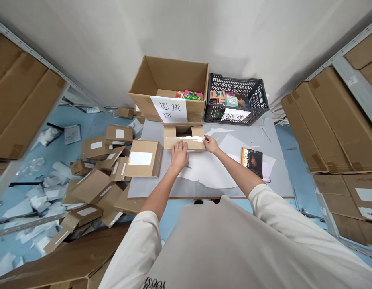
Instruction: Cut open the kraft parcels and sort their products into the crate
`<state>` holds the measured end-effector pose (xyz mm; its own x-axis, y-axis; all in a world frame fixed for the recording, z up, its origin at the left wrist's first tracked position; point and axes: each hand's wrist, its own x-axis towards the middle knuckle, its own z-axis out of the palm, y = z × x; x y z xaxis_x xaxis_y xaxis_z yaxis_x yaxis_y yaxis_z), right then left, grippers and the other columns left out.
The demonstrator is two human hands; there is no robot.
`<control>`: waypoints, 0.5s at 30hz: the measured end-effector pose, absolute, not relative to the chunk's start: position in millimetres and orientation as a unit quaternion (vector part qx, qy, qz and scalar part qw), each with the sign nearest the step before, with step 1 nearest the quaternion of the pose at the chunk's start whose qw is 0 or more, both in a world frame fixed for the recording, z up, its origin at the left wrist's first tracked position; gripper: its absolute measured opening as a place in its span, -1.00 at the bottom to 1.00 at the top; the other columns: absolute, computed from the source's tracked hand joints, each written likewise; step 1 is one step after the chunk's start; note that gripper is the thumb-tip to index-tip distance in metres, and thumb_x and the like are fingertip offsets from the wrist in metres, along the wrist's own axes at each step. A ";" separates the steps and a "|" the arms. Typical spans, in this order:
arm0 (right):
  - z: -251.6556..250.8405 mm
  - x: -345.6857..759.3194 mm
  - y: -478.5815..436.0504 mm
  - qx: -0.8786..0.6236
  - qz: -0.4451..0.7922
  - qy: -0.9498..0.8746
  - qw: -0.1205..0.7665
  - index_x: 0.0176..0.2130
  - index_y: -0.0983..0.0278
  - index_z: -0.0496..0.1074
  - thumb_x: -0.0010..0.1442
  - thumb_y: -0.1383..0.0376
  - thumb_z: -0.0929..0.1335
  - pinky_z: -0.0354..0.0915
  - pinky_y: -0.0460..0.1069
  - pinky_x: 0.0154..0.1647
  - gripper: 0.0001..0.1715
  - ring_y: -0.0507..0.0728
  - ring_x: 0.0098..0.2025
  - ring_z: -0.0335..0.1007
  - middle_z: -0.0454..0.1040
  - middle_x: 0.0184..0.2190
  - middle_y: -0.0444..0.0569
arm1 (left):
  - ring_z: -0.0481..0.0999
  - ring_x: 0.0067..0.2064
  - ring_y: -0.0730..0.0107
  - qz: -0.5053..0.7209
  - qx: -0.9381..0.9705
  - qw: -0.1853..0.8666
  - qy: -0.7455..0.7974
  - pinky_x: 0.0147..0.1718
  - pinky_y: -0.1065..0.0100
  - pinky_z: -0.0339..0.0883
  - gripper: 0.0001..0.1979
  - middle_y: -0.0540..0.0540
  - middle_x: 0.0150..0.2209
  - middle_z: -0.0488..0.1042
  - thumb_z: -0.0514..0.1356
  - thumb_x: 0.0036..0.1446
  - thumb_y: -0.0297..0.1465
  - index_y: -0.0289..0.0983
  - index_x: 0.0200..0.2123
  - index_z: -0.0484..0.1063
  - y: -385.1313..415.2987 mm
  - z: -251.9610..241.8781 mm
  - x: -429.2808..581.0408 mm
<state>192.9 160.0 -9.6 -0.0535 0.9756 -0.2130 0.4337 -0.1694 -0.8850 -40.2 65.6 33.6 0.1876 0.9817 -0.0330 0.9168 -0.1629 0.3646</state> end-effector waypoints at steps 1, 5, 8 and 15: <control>-10.8 191.2 161.0 -0.622 0.453 -0.567 0.296 0.31 0.22 0.58 0.36 -0.02 0.44 0.43 0.27 0.36 -0.33 0.32 0.11 0.60 0.71 0.09 0.11 | 0.09 0.62 -0.27 0.095 0.754 0.163 0.629 0.54 -0.33 -0.10 -0.30 -0.48 0.60 0.15 0.08 0.38 -0.44 -0.37 0.56 0.23 66.5 31.1 -40.8; -13.4 202.5 158.0 -0.616 0.464 -0.567 0.288 0.27 0.19 0.60 0.40 -0.05 0.40 0.40 0.25 0.40 -0.38 0.30 0.20 0.58 0.70 0.14 0.08 | 0.02 0.64 -0.29 0.078 0.751 0.159 0.637 0.54 -0.41 -0.17 -0.30 -0.50 0.63 0.05 0.09 0.40 -0.39 -0.39 0.56 0.21 69.5 29.2 -36.1; -14.5 227.7 150.8 -0.628 0.448 -0.568 0.287 0.19 0.20 0.65 0.43 -0.01 0.38 0.36 0.23 0.44 -0.47 0.29 0.26 0.55 0.68 0.19 0.10 | 0.02 0.65 -0.22 0.091 0.757 0.142 0.631 0.55 -0.36 -0.14 -0.35 -0.44 0.63 0.07 0.06 0.44 -0.37 -0.32 0.54 0.25 72.3 33.9 -25.2; -23.2 324.4 115.6 -0.692 0.413 -0.510 0.302 0.08 0.23 0.66 0.44 0.16 0.36 0.39 0.20 0.39 -0.63 0.26 0.18 0.60 0.68 0.19 0.13 | 0.10 0.62 -0.21 0.128 0.803 0.157 0.560 0.54 -0.30 -0.09 -0.41 -0.41 0.59 0.18 0.07 0.44 -0.38 -0.27 0.49 0.35 74.1 37.4 30.6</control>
